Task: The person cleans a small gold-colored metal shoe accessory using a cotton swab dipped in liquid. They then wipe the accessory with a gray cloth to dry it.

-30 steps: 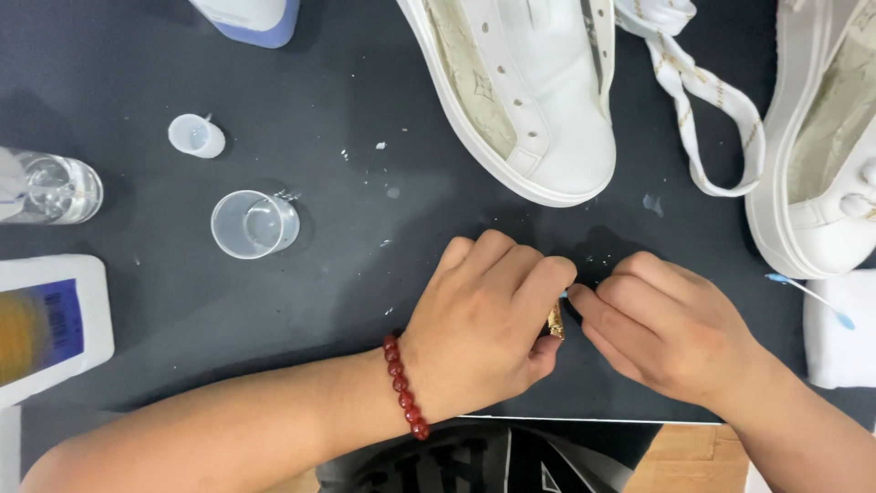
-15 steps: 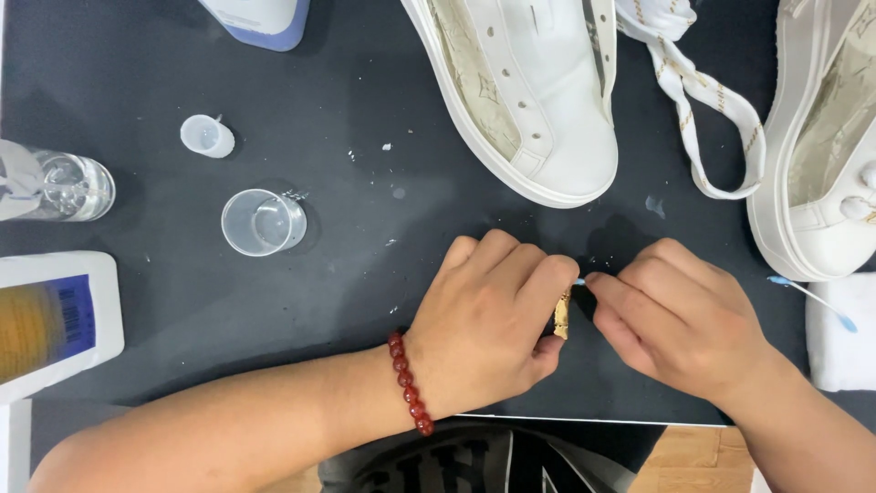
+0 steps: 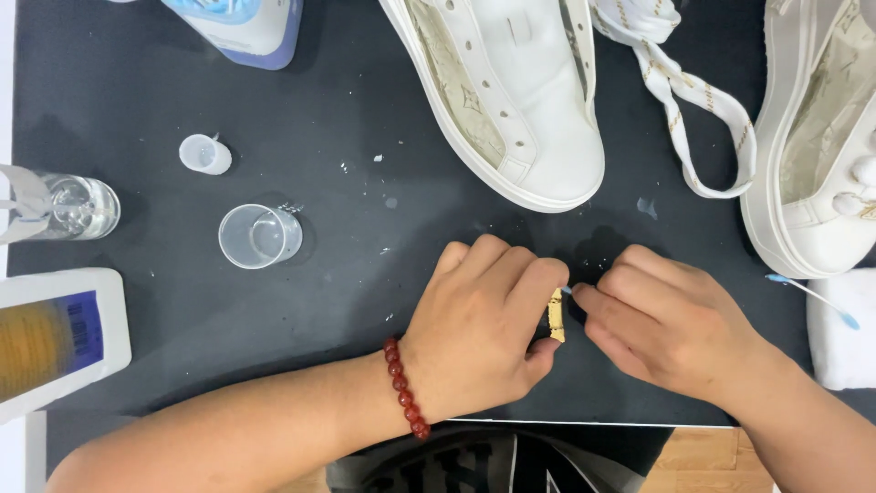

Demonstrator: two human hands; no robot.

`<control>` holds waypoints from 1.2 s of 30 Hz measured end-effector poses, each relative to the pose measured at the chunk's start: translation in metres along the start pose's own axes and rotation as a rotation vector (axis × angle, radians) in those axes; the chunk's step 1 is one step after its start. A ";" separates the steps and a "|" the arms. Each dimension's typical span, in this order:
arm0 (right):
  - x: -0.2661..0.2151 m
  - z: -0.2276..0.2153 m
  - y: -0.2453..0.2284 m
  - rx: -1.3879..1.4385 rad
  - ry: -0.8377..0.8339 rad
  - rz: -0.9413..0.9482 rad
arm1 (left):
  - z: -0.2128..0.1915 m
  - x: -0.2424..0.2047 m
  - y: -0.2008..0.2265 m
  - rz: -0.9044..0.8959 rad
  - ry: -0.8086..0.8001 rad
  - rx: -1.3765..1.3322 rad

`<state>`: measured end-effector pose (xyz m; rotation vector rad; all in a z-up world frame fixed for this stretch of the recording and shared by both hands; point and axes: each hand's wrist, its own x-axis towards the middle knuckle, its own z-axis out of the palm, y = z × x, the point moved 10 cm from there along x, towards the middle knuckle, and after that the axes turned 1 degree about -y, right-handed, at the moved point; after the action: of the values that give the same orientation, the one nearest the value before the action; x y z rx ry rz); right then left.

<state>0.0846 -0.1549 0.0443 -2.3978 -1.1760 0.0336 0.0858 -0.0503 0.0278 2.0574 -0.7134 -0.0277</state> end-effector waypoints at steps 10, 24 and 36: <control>-0.002 -0.003 0.002 0.084 0.023 -0.003 | 0.001 0.003 0.001 -0.006 -0.019 0.028; -0.023 -0.036 0.036 0.136 0.328 0.225 | 0.007 0.011 0.022 0.150 -0.081 0.154; -0.041 -0.045 0.051 0.124 0.423 0.372 | 0.007 0.004 0.037 0.303 -0.092 0.124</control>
<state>0.1068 -0.2305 0.0556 -2.3256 -0.5178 -0.2610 0.0695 -0.0725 0.0542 2.0531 -1.1021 0.0971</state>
